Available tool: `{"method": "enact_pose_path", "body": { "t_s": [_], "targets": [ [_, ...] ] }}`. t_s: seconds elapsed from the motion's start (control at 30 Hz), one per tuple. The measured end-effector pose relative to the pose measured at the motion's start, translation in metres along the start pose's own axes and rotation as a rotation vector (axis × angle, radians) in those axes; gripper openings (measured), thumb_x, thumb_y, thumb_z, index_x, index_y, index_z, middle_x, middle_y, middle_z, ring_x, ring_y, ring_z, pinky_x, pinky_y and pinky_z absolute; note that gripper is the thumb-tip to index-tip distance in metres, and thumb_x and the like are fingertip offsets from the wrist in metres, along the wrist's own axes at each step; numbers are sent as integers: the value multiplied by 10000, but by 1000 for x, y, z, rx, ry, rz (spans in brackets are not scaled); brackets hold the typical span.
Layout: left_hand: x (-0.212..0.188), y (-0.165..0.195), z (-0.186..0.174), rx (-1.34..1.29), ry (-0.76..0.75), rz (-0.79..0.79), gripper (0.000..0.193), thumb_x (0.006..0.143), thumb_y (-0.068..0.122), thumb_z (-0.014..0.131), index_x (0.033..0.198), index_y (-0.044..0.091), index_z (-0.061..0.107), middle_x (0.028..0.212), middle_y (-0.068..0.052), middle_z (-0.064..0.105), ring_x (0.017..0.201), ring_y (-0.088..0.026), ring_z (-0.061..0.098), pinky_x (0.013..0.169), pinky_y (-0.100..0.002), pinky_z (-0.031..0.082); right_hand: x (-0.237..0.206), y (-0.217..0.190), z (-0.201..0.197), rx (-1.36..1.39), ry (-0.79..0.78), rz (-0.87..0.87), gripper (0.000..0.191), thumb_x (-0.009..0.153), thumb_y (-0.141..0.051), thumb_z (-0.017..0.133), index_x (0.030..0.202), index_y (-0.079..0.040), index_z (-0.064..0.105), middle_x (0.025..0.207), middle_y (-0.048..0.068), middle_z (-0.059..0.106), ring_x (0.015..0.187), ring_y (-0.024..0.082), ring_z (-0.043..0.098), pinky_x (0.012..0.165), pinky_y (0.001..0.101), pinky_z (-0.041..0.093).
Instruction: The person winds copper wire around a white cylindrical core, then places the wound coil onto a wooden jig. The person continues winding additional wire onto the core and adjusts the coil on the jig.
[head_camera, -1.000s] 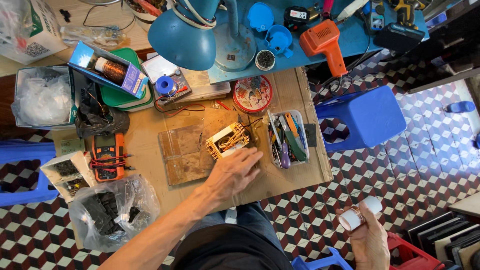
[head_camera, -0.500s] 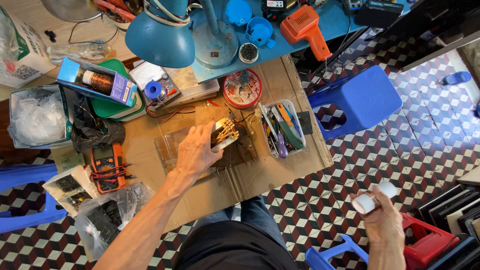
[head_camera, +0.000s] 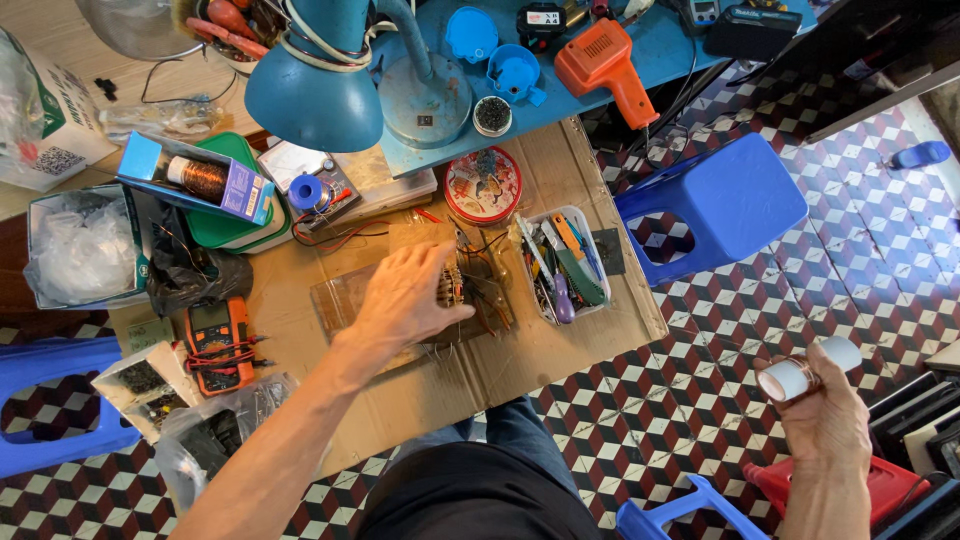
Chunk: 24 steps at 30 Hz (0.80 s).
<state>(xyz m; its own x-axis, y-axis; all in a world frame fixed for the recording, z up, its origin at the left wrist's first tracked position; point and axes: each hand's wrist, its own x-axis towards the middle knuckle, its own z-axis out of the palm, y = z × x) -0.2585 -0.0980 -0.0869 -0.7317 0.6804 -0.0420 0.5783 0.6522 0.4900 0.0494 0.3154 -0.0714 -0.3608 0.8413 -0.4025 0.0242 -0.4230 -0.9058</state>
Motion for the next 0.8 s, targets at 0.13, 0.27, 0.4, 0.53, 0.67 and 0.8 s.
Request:
{"method": "enact_pose_path", "body": {
  "t_s": [0.13,0.27,0.4,0.53,0.67,0.8],
  "targets": [
    [44,27,23,161,-151,74,408,816,426,778,1023,75,745,1033,-111,722,1068,-305,649,890,-459,511,1,-17,18,28,-8,-8,433,1017,-111,691,1362,6,456,1168,74,558,990,215,731,931,500,574],
    [88,13,12,134,-343,-101,245,870,363,707,907,144,810,838,-98,742,796,-286,729,721,-436,573,-5,-37,44,57,-108,-34,432,1023,-113,714,1351,19,464,1175,119,574,982,231,724,944,494,584],
    [76,-25,-14,-179,-268,-252,293,841,437,696,868,173,820,769,-28,770,718,-240,729,688,-403,557,-17,-30,78,18,-138,-1,419,953,-91,743,1283,56,533,1175,101,617,976,217,725,896,474,591],
    [55,-39,-21,-410,-131,-316,404,938,463,635,861,97,790,756,6,788,724,-180,756,706,-361,569,-15,-19,106,-42,-178,21,360,923,-105,746,1182,68,564,1067,124,642,927,230,731,825,442,611],
    [59,-34,-15,-405,-66,-434,436,983,481,571,916,93,760,692,-32,771,695,-179,727,680,-343,549,-11,-16,115,-119,-188,-14,349,964,-109,707,1184,124,570,1007,192,669,871,275,737,793,401,640],
    [66,-33,-14,-891,42,-499,487,978,500,566,854,46,693,689,-72,753,625,-139,728,614,-294,579,-14,-12,116,-133,-193,22,324,944,-113,709,1161,92,582,988,154,668,845,239,731,778,391,652]
  ]
}}
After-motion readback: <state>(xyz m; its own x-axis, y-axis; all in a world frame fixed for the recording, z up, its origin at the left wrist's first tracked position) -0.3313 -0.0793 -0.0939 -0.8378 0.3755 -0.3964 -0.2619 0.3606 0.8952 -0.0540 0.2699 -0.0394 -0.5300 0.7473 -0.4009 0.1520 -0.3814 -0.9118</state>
